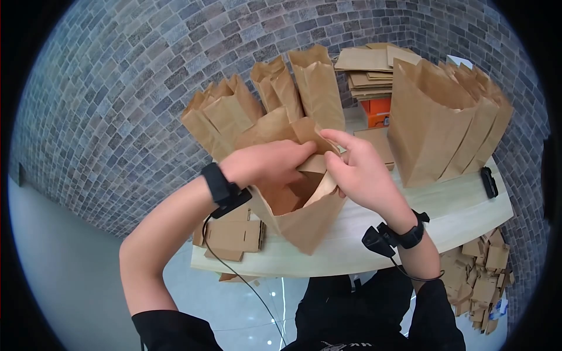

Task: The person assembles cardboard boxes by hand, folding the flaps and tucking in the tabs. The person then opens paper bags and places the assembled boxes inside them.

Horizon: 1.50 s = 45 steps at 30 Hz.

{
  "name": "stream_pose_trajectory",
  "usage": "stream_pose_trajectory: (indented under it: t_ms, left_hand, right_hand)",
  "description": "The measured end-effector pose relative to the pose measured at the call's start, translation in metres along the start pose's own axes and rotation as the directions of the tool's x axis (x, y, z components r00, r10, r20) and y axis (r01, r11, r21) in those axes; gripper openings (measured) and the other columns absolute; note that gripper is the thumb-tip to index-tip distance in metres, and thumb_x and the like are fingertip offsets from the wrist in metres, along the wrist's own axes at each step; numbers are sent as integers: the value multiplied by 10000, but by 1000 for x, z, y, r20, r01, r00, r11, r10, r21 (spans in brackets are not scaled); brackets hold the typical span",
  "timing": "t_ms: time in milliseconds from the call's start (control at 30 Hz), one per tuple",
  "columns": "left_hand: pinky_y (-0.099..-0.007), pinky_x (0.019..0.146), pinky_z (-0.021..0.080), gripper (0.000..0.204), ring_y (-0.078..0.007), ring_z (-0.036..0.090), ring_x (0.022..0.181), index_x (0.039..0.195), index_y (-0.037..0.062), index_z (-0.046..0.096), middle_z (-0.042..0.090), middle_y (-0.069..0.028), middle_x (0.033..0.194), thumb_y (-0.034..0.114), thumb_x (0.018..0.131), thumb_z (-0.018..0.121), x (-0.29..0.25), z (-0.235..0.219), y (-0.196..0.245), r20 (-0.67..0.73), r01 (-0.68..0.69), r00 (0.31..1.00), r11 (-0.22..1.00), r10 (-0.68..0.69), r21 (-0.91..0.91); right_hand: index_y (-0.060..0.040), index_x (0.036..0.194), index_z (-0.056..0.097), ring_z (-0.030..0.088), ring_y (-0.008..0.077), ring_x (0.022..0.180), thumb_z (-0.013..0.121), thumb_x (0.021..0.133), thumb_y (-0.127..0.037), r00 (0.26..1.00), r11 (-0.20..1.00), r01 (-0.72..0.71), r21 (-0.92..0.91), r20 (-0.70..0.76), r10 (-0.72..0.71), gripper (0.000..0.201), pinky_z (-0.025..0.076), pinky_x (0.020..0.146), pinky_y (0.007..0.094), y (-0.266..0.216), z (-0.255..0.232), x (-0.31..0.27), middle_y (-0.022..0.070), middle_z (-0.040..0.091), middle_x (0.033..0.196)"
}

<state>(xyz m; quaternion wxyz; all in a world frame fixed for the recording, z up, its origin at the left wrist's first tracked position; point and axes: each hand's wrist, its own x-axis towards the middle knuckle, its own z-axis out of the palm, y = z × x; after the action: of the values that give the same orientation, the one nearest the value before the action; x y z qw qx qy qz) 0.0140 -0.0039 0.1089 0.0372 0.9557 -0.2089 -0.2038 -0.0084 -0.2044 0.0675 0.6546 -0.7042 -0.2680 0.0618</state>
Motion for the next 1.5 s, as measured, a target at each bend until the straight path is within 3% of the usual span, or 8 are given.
stream_pose_trajectory:
  t_ms: [300,533,733,1100,1133,1267,1433,1500]
  left_hand:
    - [-419,918,501,525,-345,615,1106,1327,147,531,650,-138,1188,150,827,695,18,5,-10,151,-67,988,977,36,204]
    - [-365,983,466,583,-266,582,1132,1238,158,532,628,-41,1167,-1,711,723,32,34,11,17,-452,883,859,470,-239]
    - [-309,890,455,83,-153,604,977,938,158,654,670,20,993,186,935,576,60,55,9,-34,-331,944,941,329,-76]
    - [-315,933,460,307,-163,603,1058,1221,90,630,679,-54,1131,272,995,532,89,57,-19,-195,-208,960,978,201,-15]
    - [-322,933,461,312,-179,605,1066,1209,99,642,680,-62,1154,269,955,580,95,80,-58,-296,-359,931,674,211,-646]
    - [-329,928,465,341,-193,609,1066,1221,89,631,679,-74,1156,278,940,595,73,49,-58,-152,-226,973,828,172,-513]
    - [-342,920,471,396,-217,616,1066,1242,72,614,679,-96,1159,293,915,620,45,8,-53,45,-3,999,982,12,-191]
    - [-346,917,474,419,-226,619,1065,1251,65,607,679,-104,1161,299,905,629,39,-8,-47,106,78,992,996,-73,-42]
  right_hand:
    - [66,1402,418,594,84,538,493,950,-75,999,984,-37,173,-30,43,480,460,486,239,-14,-15,-1,46,621,653]
    - [42,1397,442,551,55,481,490,949,-43,998,972,-63,228,2,65,458,437,442,209,-12,-10,0,11,601,631]
    - [41,1375,464,553,51,487,484,956,-48,995,978,-95,187,-3,97,429,433,433,202,-26,-23,-17,9,601,639]
    - [51,1385,433,574,77,524,535,970,-132,997,986,-28,164,-63,39,465,452,482,232,-7,-46,-11,40,613,632]
    - [42,1378,443,558,76,514,554,976,-154,996,987,8,160,-90,7,461,441,477,230,-2,-49,-10,42,610,625]
    - [17,1322,496,529,71,491,584,978,-218,972,982,-7,191,-229,51,426,411,465,230,26,-69,-7,36,602,603]
    - [12,1207,562,651,299,836,709,855,-280,912,790,-176,-587,-399,-93,481,507,699,404,163,-64,14,189,649,898]
    - [6,1309,493,473,448,1206,755,787,-353,920,398,-295,-868,-371,-129,685,428,951,540,194,-46,12,304,514,1226]
